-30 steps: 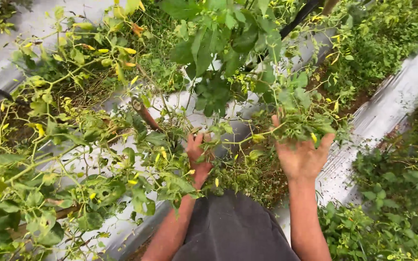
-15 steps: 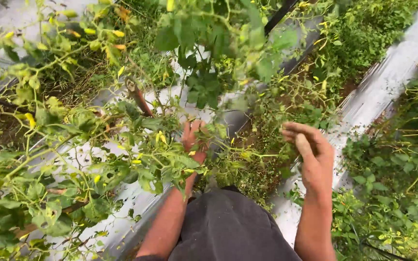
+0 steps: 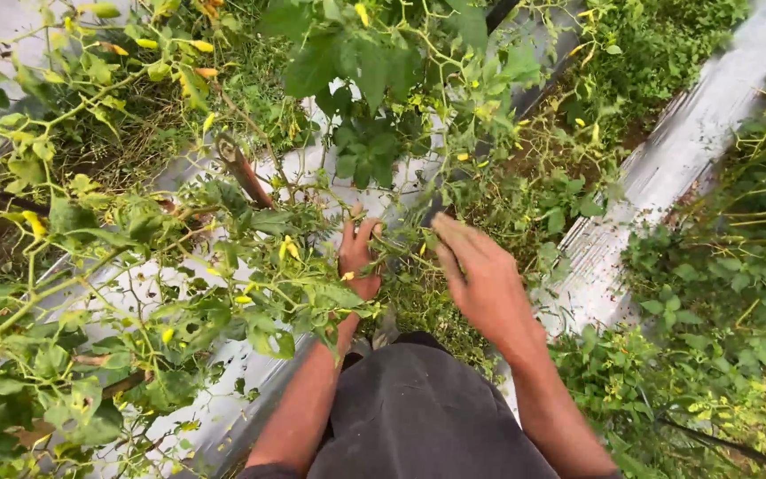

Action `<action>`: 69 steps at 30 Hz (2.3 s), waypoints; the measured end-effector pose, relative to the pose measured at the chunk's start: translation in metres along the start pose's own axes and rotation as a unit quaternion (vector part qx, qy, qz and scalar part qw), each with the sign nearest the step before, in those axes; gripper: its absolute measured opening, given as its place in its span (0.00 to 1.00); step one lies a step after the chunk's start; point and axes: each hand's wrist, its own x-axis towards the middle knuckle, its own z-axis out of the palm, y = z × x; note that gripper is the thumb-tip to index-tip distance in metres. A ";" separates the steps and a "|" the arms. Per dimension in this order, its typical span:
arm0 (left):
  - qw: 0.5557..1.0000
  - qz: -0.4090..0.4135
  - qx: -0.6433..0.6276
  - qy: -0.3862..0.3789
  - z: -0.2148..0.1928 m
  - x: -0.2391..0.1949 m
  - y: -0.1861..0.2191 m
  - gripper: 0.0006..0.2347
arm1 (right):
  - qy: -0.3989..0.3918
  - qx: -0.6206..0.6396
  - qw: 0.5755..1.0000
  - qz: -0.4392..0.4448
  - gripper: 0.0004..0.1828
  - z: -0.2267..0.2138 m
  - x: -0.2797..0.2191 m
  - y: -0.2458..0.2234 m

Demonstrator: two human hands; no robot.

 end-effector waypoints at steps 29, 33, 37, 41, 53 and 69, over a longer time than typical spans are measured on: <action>0.974 0.091 -0.142 -0.149 -0.003 -0.006 -0.065 0.30 | -0.069 0.019 0.969 0.236 0.12 0.027 -0.004 0.060; 0.999 0.002 -0.001 -0.033 -0.006 0.016 0.009 0.07 | 0.054 0.102 0.967 0.226 0.14 0.009 -0.004 0.040; 0.995 0.036 -0.051 0.078 -0.009 0.033 0.031 0.37 | 0.246 0.144 0.946 0.154 0.16 -0.018 -0.021 0.034; 0.985 -0.078 -0.009 0.151 -0.013 0.048 0.074 0.09 | 0.354 0.134 0.913 0.155 0.10 -0.030 -0.051 0.067; 0.990 -0.061 -0.125 -0.020 -0.027 0.050 0.037 0.19 | 0.365 0.139 0.885 0.252 0.11 0.001 -0.114 0.090; 0.972 -0.225 -0.023 -0.056 -0.001 0.049 0.091 0.16 | 0.082 0.193 0.976 0.054 0.24 0.009 0.043 0.056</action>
